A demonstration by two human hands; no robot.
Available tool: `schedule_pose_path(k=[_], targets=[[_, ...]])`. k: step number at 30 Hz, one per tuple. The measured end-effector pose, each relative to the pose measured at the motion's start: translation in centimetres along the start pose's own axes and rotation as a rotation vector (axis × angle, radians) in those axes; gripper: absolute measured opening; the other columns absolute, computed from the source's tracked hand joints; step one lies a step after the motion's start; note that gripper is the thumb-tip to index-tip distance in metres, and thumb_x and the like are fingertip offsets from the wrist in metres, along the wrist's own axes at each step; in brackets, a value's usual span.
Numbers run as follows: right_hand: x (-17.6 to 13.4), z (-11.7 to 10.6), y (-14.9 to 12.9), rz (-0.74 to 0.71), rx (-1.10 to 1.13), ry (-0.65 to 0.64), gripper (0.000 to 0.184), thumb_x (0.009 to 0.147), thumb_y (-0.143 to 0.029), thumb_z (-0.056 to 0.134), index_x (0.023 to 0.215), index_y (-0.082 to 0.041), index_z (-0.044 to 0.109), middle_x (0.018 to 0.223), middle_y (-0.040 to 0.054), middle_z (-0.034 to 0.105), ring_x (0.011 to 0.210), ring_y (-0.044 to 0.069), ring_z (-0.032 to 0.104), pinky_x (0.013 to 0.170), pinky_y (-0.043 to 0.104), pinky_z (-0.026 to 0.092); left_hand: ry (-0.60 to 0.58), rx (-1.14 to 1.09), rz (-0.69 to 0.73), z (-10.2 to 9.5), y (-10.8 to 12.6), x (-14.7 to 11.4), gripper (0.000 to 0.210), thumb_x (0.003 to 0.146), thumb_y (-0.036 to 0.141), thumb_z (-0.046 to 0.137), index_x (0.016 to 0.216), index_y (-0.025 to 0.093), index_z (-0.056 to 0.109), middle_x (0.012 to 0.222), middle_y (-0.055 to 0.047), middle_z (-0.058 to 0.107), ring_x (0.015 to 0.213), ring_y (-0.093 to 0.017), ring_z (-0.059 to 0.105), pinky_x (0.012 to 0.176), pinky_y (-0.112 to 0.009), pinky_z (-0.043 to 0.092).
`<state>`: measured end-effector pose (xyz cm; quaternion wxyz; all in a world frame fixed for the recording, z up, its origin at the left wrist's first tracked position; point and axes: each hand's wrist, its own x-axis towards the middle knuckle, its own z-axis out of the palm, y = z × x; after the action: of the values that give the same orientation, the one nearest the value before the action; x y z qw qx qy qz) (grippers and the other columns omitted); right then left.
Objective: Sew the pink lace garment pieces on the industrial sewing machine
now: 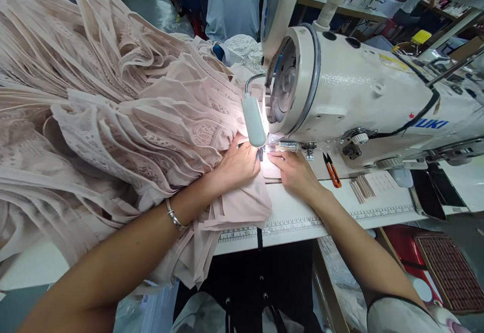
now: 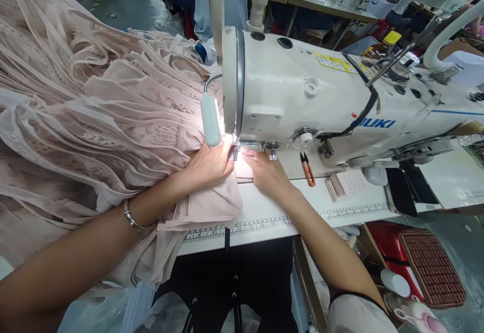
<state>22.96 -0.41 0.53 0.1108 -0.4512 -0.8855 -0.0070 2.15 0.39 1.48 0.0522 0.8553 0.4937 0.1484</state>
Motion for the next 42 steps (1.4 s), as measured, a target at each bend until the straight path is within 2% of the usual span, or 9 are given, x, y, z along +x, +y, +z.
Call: schedule_pose_path(k=[3, 7, 13, 22, 29, 33, 42], targets=[[0.1, -0.3, -0.2, 0.033, 0.001, -0.066, 0.056, 0.087, -0.002, 0.038, 0.131, -0.022, 0.065, 0.130, 0.0090, 0.068, 0.109, 0.028, 0.064, 0.096, 0.046, 0.048, -0.021, 0.032, -0.012, -0.3, 0.2, 0.1, 0.016, 0.089, 0.014, 0.043, 0.099, 0.015, 0.056, 0.093, -0.012, 0.069, 0.101, -0.029, 0.064, 0.105, -0.045, 0.040], [0.4, -0.6, -0.6, 0.086, -0.015, -0.129, 0.060, 0.086, 0.000, 0.036, 0.135, -0.022, 0.064, 0.134, 0.0100, 0.066, 0.113, 0.030, 0.063, 0.101, 0.050, 0.045, 0.007, 0.056, -0.011, -0.3, 0.2, 0.0, 0.013, 0.089, 0.015, 0.046, 0.097, 0.016, 0.056, 0.095, -0.012, 0.068, 0.100, -0.029, 0.064, 0.103, -0.044, 0.041], [0.6, -0.8, -1.0, 0.118, -0.031, -0.181, 0.062, 0.088, -0.001, 0.036, 0.140, -0.024, 0.060, 0.139, 0.0110, 0.064, 0.117, 0.030, 0.062, 0.106, 0.052, 0.040, 0.018, 0.057, -0.007, -0.2, 0.2, 0.0, 0.012, 0.088, 0.013, 0.046, 0.095, 0.016, 0.056, 0.093, -0.011, 0.068, 0.100, -0.029, 0.064, 0.102, -0.045, 0.042], [0.8, -1.0, -1.4, 0.159, -0.058, -0.257, 0.060, 0.092, -0.004, 0.033, 0.146, -0.021, 0.054, 0.139, 0.0159, 0.062, 0.108, 0.031, 0.065, 0.111, 0.061, 0.028, 0.029, 0.053, -0.007, -0.3, 0.2, 0.0, 0.014, 0.088, 0.013, 0.046, 0.097, 0.016, 0.056, 0.093, -0.012, 0.068, 0.101, -0.029, 0.063, 0.102, -0.045, 0.041], [0.8, -0.9, -1.4, 0.190, -0.075, -0.287, 0.060, 0.095, -0.006, 0.032, 0.148, -0.024, 0.052, 0.135, 0.0148, 0.063, 0.105, 0.029, 0.065, 0.113, 0.059, 0.026, -0.005, 0.037, -0.019, -0.3, 0.3, 0.1, 0.012, 0.089, 0.014, 0.046, 0.096, 0.016, 0.055, 0.095, -0.012, 0.069, 0.102, -0.030, 0.064, 0.105, -0.047, 0.042], [0.9, -0.8, -1.4, 0.189, -0.061, -0.288, 0.061, 0.095, -0.007, 0.029, 0.150, -0.022, 0.050, 0.133, 0.0160, 0.064, 0.108, 0.031, 0.064, 0.113, 0.062, 0.025, -0.030, 0.028, -0.040, -0.3, 0.3, 0.1, 0.011, 0.090, 0.015, 0.046, 0.096, 0.016, 0.055, 0.096, -0.012, 0.069, 0.103, -0.029, 0.064, 0.105, -0.046, 0.041], [1.0, -0.9, -1.3, 0.206, -0.056, -0.317, 0.062, 0.096, -0.006, 0.028, 0.152, -0.022, 0.047, 0.132, 0.0155, 0.064, 0.118, 0.032, 0.059, 0.113, 0.062, 0.026, -0.003, 0.038, -0.023, -0.2, 0.2, 0.0, 0.011, 0.090, 0.015, 0.046, 0.095, 0.016, 0.056, 0.092, -0.012, 0.068, 0.101, -0.029, 0.064, 0.105, -0.046, 0.042]])
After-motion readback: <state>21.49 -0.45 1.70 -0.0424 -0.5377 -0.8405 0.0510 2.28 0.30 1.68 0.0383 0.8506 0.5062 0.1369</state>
